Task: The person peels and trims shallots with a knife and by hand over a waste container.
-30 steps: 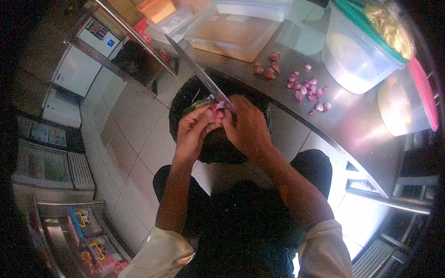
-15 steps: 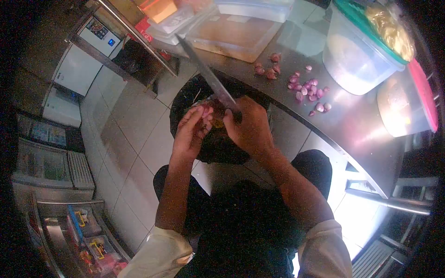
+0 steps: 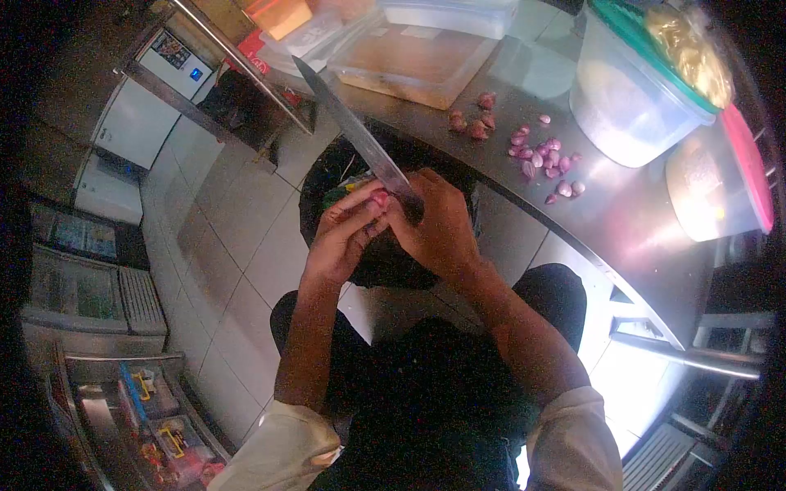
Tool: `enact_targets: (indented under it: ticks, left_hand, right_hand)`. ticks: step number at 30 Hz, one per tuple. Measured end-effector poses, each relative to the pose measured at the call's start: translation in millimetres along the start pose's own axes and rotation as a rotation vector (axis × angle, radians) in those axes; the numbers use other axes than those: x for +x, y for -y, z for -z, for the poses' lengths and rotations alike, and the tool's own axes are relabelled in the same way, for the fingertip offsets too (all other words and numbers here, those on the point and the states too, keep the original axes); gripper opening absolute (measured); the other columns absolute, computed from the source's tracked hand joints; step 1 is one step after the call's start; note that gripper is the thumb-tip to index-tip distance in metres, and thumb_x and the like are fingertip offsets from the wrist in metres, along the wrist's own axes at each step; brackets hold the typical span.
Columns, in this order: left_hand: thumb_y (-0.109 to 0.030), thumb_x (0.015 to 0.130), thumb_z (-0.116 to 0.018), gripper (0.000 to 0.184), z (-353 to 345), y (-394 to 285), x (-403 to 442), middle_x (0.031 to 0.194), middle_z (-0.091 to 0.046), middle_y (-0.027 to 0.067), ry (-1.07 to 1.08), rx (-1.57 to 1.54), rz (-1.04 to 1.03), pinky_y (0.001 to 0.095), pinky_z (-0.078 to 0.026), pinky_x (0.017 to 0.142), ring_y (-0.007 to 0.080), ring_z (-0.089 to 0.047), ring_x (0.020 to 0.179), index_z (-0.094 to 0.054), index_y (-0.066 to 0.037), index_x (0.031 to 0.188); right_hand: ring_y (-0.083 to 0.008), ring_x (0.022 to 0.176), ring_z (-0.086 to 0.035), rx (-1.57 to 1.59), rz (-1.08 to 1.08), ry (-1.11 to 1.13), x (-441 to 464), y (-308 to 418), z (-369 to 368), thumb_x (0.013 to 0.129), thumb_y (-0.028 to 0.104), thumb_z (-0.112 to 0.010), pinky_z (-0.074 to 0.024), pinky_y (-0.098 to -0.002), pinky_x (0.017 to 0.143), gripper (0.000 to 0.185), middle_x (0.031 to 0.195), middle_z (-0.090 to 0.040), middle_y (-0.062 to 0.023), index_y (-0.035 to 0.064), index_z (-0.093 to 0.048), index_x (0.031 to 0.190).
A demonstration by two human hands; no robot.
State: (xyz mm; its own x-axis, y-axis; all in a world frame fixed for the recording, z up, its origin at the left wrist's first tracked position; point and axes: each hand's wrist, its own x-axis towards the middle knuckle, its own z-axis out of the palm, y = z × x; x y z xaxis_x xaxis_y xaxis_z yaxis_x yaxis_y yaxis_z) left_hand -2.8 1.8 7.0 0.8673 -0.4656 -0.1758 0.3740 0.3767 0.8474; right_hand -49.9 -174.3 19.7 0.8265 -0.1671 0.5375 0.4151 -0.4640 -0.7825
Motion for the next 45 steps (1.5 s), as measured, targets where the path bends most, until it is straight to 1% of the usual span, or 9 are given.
enact_targets:
  ticks: [15, 17, 23, 26, 30, 36, 38, 42, 45]
  left_hand:
    - [0.001, 0.094, -0.07, 0.029, 13.1, 8.5, 5.0, 0.115, -0.07, 0.0107, 0.035, -0.03, -0.077, 0.0333, -0.056, 0.101, 0.0187, -0.068, 0.108, -0.067, 0.0, 0.122]
    - [-0.001, 0.095, -0.068, 0.031, 18.6, 10.8, 5.4, 0.118, -0.068, 0.0105, 0.032, -0.142, -0.055, 0.033, -0.056, 0.101, 0.0192, -0.067, 0.111, -0.065, 0.001, 0.126]
    - [-0.003, 0.098, -0.065, 0.035, 7.1, 6.3, 1.3, 0.12, -0.068, 0.0108, -0.007, -0.112, -0.042, 0.0317, -0.056, 0.101, 0.0195, -0.067, 0.112, -0.061, 0.003, 0.132]
    - [-0.003, 0.097, -0.064, 0.036, 11.1, 6.7, 3.3, 0.12, -0.067, 0.0113, 0.007, -0.135, -0.044, 0.0329, -0.055, 0.102, 0.0202, -0.067, 0.112, -0.061, 0.004, 0.133]
    - [-0.005, 0.096, -0.065, 0.035, 13.5, 6.0, 2.8, 0.118, -0.068, 0.0109, 0.014, -0.162, -0.013, 0.0332, -0.054, 0.102, 0.0199, -0.067, 0.111, -0.063, 0.003, 0.13]
    - [-0.011, 0.095, -0.067, 0.028, 27.8, 11.0, 11.3, 0.107, -0.07, 0.0066, -0.126, -0.215, -0.033, 0.0304, -0.054, 0.095, 0.0158, -0.066, 0.102, -0.067, 0.0, 0.121]
    - [-0.016, 0.097, -0.066, 0.033, 34.3, 14.4, 10.9, 0.112, -0.068, 0.008, -0.154, -0.244, -0.041, 0.03, -0.055, 0.092, 0.0175, -0.066, 0.101, -0.062, 0.0, 0.126]
    - [-0.016, 0.098, -0.066, 0.031, 24.2, 3.7, 6.4, 0.109, -0.068, 0.0071, -0.124, -0.29, -0.018, 0.0285, -0.055, 0.087, 0.0165, -0.066, 0.098, -0.063, -0.001, 0.125]
    - [-0.015, 0.1, -0.064, 0.027, -3.5, -13.6, -6.7, 0.105, -0.069, 0.006, -0.12, -0.01, -0.159, 0.0281, -0.054, 0.084, 0.0148, -0.066, 0.094, -0.064, -0.001, 0.122]
  right_hand:
    - [-0.0364, 0.071, -0.062, -0.079, 0.007, -0.026, -0.4, -6.0, -0.4, 0.085, 0.013, -0.075, -0.0467, -0.0411, 0.065, 0.024, 0.08, -0.059, -0.0188, -0.006, -0.06, 0.087]
    - [-0.045, 0.082, -0.064, -0.005, -0.063, 0.056, 0.1, -1.8, 2.1, 0.085, 0.015, -0.074, -0.0508, -0.0452, 0.071, 0.022, 0.087, -0.063, -0.0229, -0.0034, -0.065, 0.094]
    - [-0.0427, 0.082, -0.067, -0.115, 0.055, -0.117, -9.8, -18.5, -13.5, 0.085, 0.019, -0.076, -0.052, -0.0454, 0.071, 0.028, 0.088, -0.067, -0.0225, -0.0021, -0.065, 0.1]
    - [-0.0379, 0.086, -0.07, -0.012, -0.047, 0.06, -6.2, -12.4, -5.7, 0.085, 0.019, -0.078, -0.053, -0.0438, 0.077, 0.037, 0.096, -0.069, -0.0229, -0.0043, -0.065, 0.111]
    - [-0.0371, 0.085, -0.07, -0.072, 0.021, -0.008, -10.3, -10.4, -8.2, 0.085, 0.019, -0.079, -0.0532, -0.0431, 0.078, 0.039, 0.095, -0.07, -0.0219, -0.0038, -0.065, 0.113]
    - [-0.0335, 0.073, -0.07, -0.049, -0.112, 0.122, -6.6, -11.7, -5.6, 0.085, 0.019, -0.077, -0.0532, -0.0385, 0.071, 0.033, 0.08, -0.07, -0.0173, -0.0037, -0.069, 0.108]
    - [-0.0446, 0.084, -0.07, 0.058, -0.159, 0.024, -4.4, -9.8, -6.0, 0.081, 0.024, -0.079, -0.0544, -0.0444, 0.074, 0.036, 0.087, -0.07, -0.0252, -0.0037, -0.069, 0.101]
    - [-0.0448, 0.09, -0.07, -0.078, -0.299, 0.088, -3.8, -11.4, 1.6, 0.08, 0.021, -0.078, -0.0552, -0.0462, 0.078, 0.037, 0.093, -0.071, -0.0273, -0.0035, -0.068, 0.105]
    - [-0.0454, 0.091, -0.07, -0.182, -0.23, 0.019, -15.5, -35.2, -10.2, 0.08, 0.02, -0.077, -0.0559, -0.0485, 0.082, 0.036, 0.093, -0.07, -0.0283, -0.0024, -0.068, 0.107]
